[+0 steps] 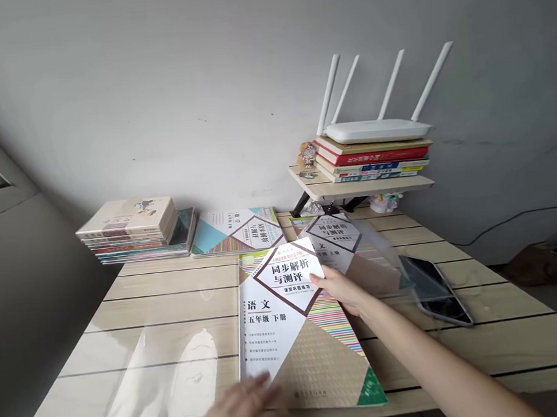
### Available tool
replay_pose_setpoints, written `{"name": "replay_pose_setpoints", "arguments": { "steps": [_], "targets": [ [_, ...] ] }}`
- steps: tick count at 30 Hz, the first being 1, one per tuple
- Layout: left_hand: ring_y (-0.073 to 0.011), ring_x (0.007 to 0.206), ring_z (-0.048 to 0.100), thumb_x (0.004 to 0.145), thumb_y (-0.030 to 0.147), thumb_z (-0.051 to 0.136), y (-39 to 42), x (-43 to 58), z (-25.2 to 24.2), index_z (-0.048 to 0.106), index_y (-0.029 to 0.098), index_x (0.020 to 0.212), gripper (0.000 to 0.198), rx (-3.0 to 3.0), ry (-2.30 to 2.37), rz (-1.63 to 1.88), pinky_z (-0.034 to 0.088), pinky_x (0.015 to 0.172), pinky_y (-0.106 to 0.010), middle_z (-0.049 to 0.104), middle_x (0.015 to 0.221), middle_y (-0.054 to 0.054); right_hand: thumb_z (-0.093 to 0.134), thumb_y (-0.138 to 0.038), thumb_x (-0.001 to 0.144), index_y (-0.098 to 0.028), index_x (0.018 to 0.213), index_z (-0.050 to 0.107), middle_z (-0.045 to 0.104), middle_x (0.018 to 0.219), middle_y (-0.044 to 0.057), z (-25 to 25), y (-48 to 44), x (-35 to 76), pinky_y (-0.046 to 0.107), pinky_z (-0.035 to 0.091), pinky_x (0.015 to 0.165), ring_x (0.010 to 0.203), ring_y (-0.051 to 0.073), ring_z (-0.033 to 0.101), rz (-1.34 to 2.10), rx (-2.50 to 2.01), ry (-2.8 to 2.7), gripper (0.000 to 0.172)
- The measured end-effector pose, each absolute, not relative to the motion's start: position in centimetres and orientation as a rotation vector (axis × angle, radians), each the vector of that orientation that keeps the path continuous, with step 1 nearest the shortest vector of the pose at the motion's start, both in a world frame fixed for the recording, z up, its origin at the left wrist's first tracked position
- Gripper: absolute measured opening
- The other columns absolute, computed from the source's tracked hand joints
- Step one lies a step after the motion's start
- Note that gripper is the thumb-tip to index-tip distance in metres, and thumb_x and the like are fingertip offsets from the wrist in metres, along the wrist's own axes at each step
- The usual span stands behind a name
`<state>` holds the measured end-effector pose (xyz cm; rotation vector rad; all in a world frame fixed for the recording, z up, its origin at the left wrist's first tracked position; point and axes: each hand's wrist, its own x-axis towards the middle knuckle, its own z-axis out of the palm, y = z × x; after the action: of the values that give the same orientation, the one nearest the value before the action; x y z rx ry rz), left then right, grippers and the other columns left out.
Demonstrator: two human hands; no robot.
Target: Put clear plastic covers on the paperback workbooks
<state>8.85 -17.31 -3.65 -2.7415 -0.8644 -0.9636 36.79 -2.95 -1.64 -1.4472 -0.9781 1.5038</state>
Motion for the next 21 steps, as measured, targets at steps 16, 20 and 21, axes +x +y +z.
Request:
{"name": "replay_pose_setpoints", "arguments": {
  "steps": [16, 20, 21],
  "targets": [
    [-0.0368, 0.138, 0.017, 0.087, 0.048, 0.045, -13.1, 5.6, -0.3, 0.02, 0.032, 0.145, 0.065, -2.919, -1.65, -0.01, 0.02, 0.103, -0.067, 0.022, 0.152, -0.007, 0.064, -0.029, 0.076, -0.019, 0.102, 0.058, 0.069, 0.108, 0.009, -0.1, -3.3, 36.0, 0.043, 0.047, 0.094, 0.105, 0.027, 0.062, 1.484, -1.5, -1.055, 0.029],
    [-0.0354, 0.139, 0.013, 0.09, 0.053, 0.034, -13.6, 5.0, -1.3, 0.012, 0.032, 0.145, 0.063, -2.916, -1.617, -0.097, 0.017, 0.105, -0.065, 0.018, 0.153, -0.006, 0.066, -0.031, 0.074, -0.019, 0.099, 0.06, 0.069, 0.109, 0.009, -0.3, -2.9, 35.8, 0.043, 0.046, 0.095, 0.107, 0.027, 0.061, 1.449, -1.539, -1.148, 0.028],
    [-0.0354, 0.14, 0.012, 0.09, 0.054, 0.032, -13.7, 5.0, -1.3, 0.011, 0.032, 0.146, 0.063, -2.924, -1.619, -0.108, 0.016, 0.106, -0.065, 0.017, 0.153, -0.006, 0.066, -0.03, 0.075, -0.019, 0.099, 0.06, 0.069, 0.108, 0.009, -0.4, -2.9, 35.8, 0.043, 0.046, 0.095, 0.106, 0.027, 0.061, 1.443, -1.544, -1.171, 0.027]
  ]
}}
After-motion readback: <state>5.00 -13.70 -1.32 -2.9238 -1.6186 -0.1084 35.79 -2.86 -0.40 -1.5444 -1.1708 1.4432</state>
